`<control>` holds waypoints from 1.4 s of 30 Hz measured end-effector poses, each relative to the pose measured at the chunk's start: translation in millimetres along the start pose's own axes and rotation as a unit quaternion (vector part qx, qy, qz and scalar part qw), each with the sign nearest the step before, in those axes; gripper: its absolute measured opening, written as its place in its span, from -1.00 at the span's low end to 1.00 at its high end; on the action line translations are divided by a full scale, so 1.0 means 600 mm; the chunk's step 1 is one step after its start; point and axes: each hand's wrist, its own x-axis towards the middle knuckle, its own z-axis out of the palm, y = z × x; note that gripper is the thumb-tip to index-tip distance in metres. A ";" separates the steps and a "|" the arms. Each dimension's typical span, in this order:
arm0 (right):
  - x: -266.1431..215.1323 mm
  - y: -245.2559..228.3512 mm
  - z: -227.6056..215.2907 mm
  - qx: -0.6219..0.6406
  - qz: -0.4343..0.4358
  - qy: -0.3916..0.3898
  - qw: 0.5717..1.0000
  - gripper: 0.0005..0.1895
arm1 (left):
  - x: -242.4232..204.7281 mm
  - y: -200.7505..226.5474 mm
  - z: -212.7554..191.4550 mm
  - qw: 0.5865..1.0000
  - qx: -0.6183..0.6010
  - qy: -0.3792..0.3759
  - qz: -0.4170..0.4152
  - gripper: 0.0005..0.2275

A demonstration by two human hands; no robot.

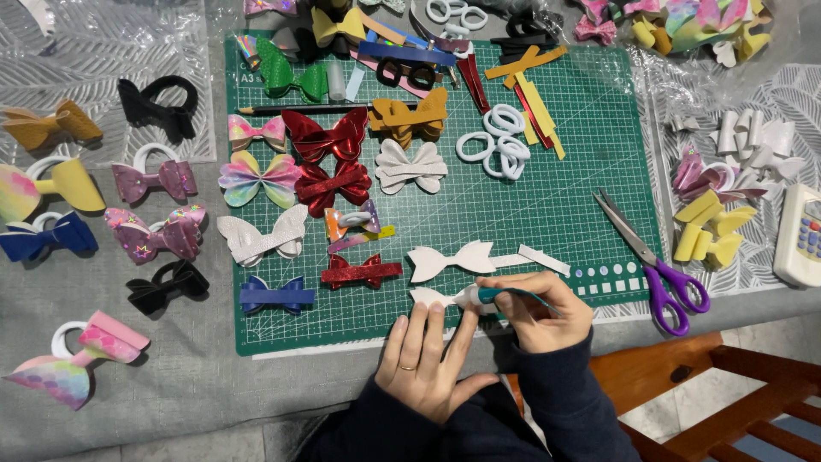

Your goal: Assembling decorative hair bows by applying glue to pre-cut fabric pieces and attaching them to hair ties.

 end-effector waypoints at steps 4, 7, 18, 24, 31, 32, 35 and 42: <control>-0.002 -0.001 -0.002 -0.005 0.003 0.006 1.000 -0.93 | 0.001 0.000 0.000 1.000 0.010 0.003 0.003 -0.35; -0.003 -0.004 -0.002 -0.010 0.010 0.013 1.000 -0.93 | -0.001 0.000 0.001 1.000 0.008 0.001 0.002 -0.35; 0.000 -0.040 -0.017 -0.121 -0.179 -0.101 0.971 -0.81 | -0.004 -0.003 0.005 0.999 0.030 0.007 0.015 -0.36; 0.075 -0.091 -0.079 -0.170 -0.257 -0.229 0.923 -0.68 | 0.014 -0.002 -0.017 0.999 0.040 0.005 0.010 -0.36; 0.142 -0.080 -0.123 -0.476 -0.197 -0.050 0.856 -0.70 | 0.018 0.001 -0.022 0.998 0.055 -0.004 0.009 -0.33; 0.153 -0.067 -0.127 -0.461 -0.177 -0.079 0.866 -0.70 | 0.018 0.002 -0.023 0.999 0.052 -0.011 0.004 -0.32; 0.176 -0.064 -0.120 -0.455 -0.078 -0.127 0.878 -0.66 | 0.020 0.004 -0.028 0.999 0.047 -0.022 -0.002 -0.32; 0.216 -0.108 -0.099 -0.518 -0.156 -0.109 0.834 -0.77 | 0.024 0.000 -0.033 0.998 0.058 -0.012 0.013 -0.30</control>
